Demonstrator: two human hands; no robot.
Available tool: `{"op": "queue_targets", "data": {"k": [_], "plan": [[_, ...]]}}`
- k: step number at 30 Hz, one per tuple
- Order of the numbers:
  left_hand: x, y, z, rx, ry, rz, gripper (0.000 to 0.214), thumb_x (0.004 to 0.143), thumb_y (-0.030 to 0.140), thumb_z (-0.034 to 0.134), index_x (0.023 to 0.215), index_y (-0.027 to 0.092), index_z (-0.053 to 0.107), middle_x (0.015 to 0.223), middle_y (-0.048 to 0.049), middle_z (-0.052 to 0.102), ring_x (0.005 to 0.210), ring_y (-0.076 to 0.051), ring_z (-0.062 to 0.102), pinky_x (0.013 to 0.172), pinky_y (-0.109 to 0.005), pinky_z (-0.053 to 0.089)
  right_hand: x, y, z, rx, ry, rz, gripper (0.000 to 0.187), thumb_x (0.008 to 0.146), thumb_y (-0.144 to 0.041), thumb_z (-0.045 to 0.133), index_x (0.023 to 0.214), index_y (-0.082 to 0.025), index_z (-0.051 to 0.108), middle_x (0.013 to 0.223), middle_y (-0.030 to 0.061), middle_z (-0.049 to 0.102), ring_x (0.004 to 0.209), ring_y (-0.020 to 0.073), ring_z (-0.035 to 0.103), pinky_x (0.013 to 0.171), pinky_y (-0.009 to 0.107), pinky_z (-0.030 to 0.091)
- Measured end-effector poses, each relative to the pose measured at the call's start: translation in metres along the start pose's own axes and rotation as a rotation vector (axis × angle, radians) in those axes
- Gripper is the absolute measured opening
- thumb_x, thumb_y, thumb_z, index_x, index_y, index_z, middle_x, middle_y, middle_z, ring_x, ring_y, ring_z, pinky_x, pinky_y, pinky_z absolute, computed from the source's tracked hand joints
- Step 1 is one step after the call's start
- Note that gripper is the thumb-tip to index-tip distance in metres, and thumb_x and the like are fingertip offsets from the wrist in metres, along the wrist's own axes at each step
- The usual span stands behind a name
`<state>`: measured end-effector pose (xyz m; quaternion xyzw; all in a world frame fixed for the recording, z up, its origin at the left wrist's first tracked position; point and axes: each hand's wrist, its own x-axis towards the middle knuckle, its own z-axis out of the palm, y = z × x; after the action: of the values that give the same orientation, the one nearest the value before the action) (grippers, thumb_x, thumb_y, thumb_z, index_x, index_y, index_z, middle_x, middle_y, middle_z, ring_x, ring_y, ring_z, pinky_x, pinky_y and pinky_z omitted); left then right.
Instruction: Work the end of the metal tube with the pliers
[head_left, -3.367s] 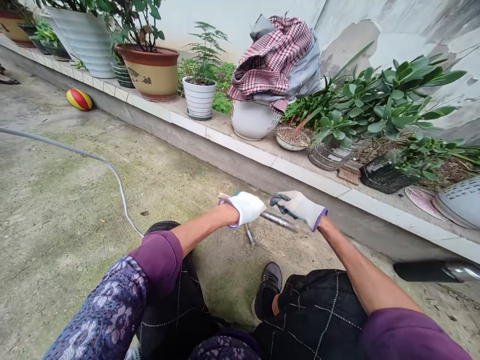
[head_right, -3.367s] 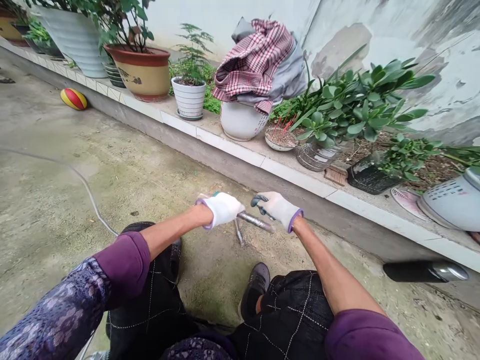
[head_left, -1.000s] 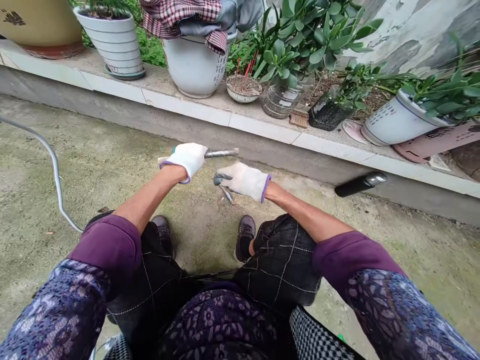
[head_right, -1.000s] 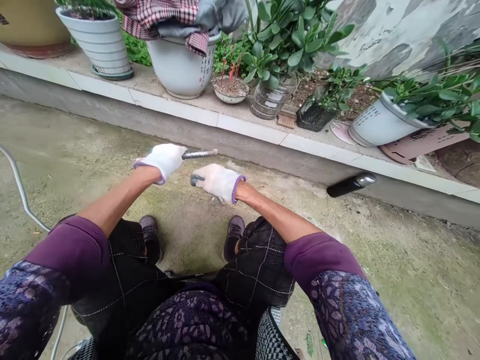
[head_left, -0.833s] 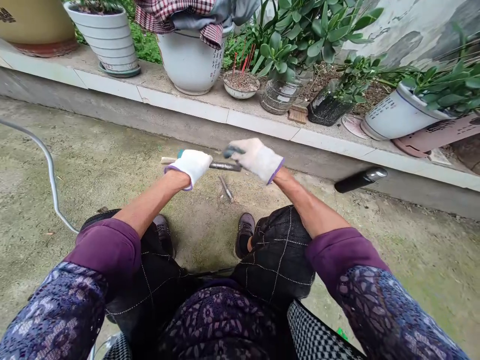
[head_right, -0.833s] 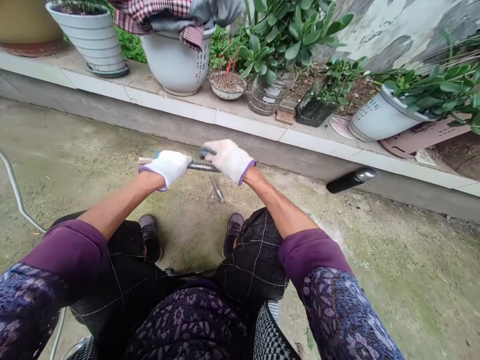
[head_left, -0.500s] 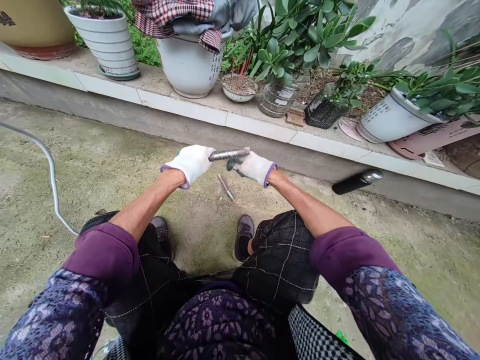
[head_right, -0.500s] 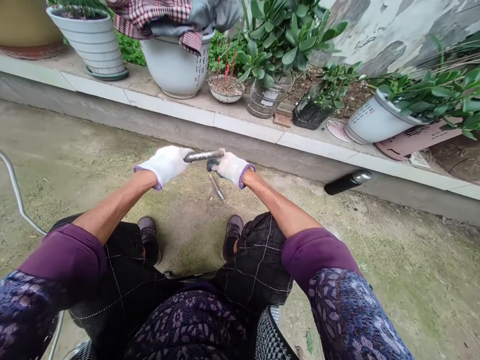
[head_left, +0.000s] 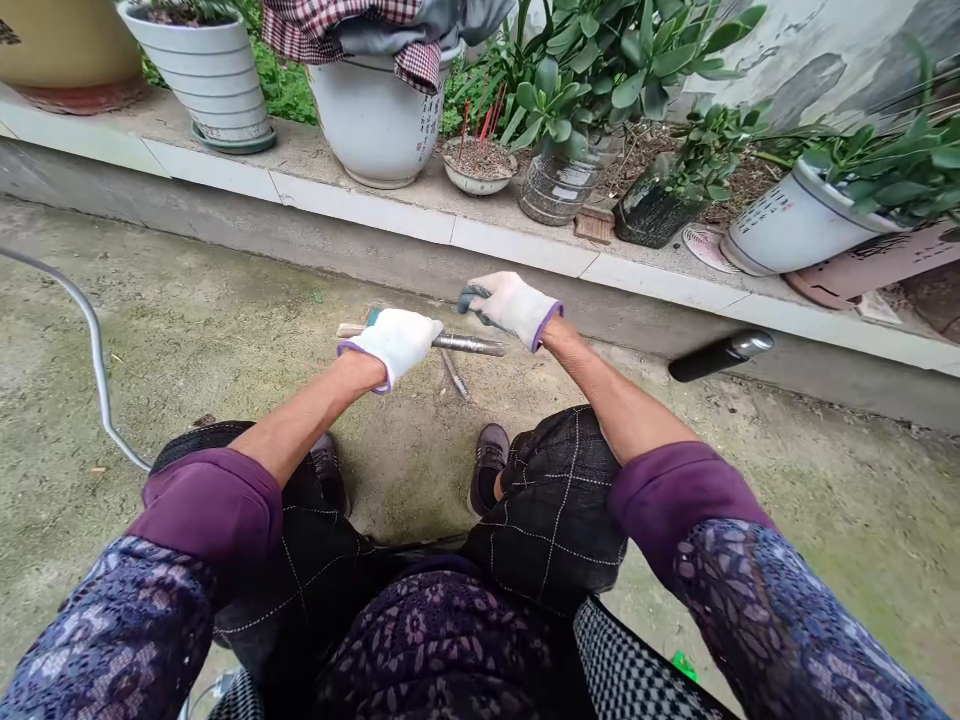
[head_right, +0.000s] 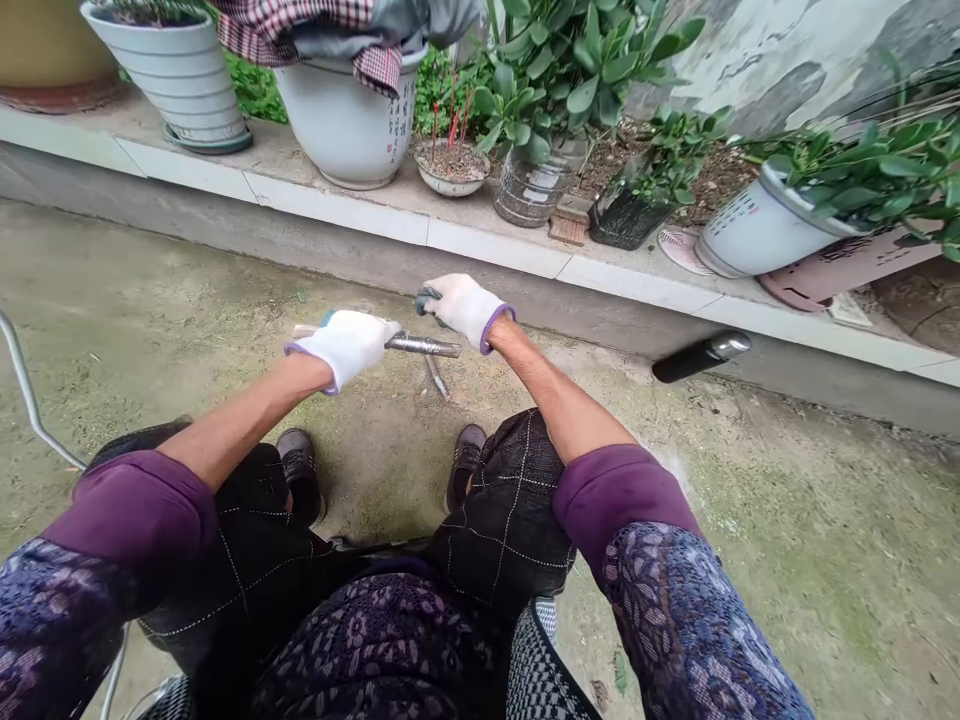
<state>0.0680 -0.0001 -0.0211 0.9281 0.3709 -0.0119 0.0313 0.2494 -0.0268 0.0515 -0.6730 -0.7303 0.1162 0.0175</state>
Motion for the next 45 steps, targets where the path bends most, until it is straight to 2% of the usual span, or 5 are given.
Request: {"op": "queue_targets", "data": {"k": [8, 15, 26, 36, 45], "plan": [[-0.001, -0.015, -0.019, -0.222, 0.071, -0.169, 0.037, 0.096, 0.030, 0.043, 0.118, 0.026, 0.073, 0.096, -0.0099, 0.076, 0.094, -0.028, 0.073, 0.082, -0.037, 0.054, -0.005, 0.003, 0.027, 0.216, -0.196, 0.096, 0.025, 0.091, -0.021, 0.050, 0.100, -0.014, 0.073, 0.060, -0.0014, 0.054, 0.050, 0.0100, 0.043, 0.049, 0.022, 0.032], [0.003, -0.019, -0.009, -0.098, 0.050, -0.203, 0.037, 0.097, 0.018, 0.042, 0.115, 0.015, 0.074, 0.098, -0.0153, 0.074, 0.101, -0.030, 0.071, 0.084, -0.038, 0.051, -0.029, -0.048, 0.020, -0.130, -0.099, -0.225, 0.019, 0.095, -0.019, 0.054, 0.091, -0.016, 0.072, 0.084, 0.0049, 0.068, 0.071, 0.0143, 0.054, 0.065, 0.026, 0.036], [-0.003, -0.005, -0.016, -0.154, 0.018, -0.071, 0.038, 0.096, 0.027, 0.043, 0.120, 0.025, 0.073, 0.090, -0.0112, 0.075, 0.094, -0.029, 0.073, 0.081, -0.037, 0.053, 0.007, 0.017, 0.020, 0.096, -0.088, 0.014, 0.027, 0.089, -0.017, 0.050, 0.099, -0.013, 0.075, 0.075, 0.0044, 0.066, 0.062, 0.0133, 0.054, 0.057, 0.023, 0.038], [0.007, -0.025, 0.001, -0.031, 0.072, -0.193, 0.035, 0.094, 0.016, 0.042, 0.111, 0.015, 0.073, 0.094, -0.0179, 0.074, 0.099, -0.036, 0.072, 0.081, -0.043, 0.053, -0.027, -0.051, 0.020, -0.156, -0.140, -0.249, 0.021, 0.097, -0.024, 0.056, 0.095, -0.015, 0.075, 0.084, 0.0058, 0.070, 0.070, 0.0158, 0.054, 0.064, 0.028, 0.034], [-0.002, -0.006, -0.003, -0.036, 0.013, -0.024, 0.040, 0.097, 0.022, 0.041, 0.122, 0.021, 0.071, 0.088, -0.0146, 0.074, 0.095, -0.033, 0.073, 0.081, -0.041, 0.052, 0.007, 0.016, 0.009, 0.096, -0.002, -0.034, 0.025, 0.087, -0.016, 0.053, 0.095, -0.014, 0.077, 0.072, 0.0022, 0.064, 0.062, 0.0127, 0.052, 0.058, 0.024, 0.037]]}}
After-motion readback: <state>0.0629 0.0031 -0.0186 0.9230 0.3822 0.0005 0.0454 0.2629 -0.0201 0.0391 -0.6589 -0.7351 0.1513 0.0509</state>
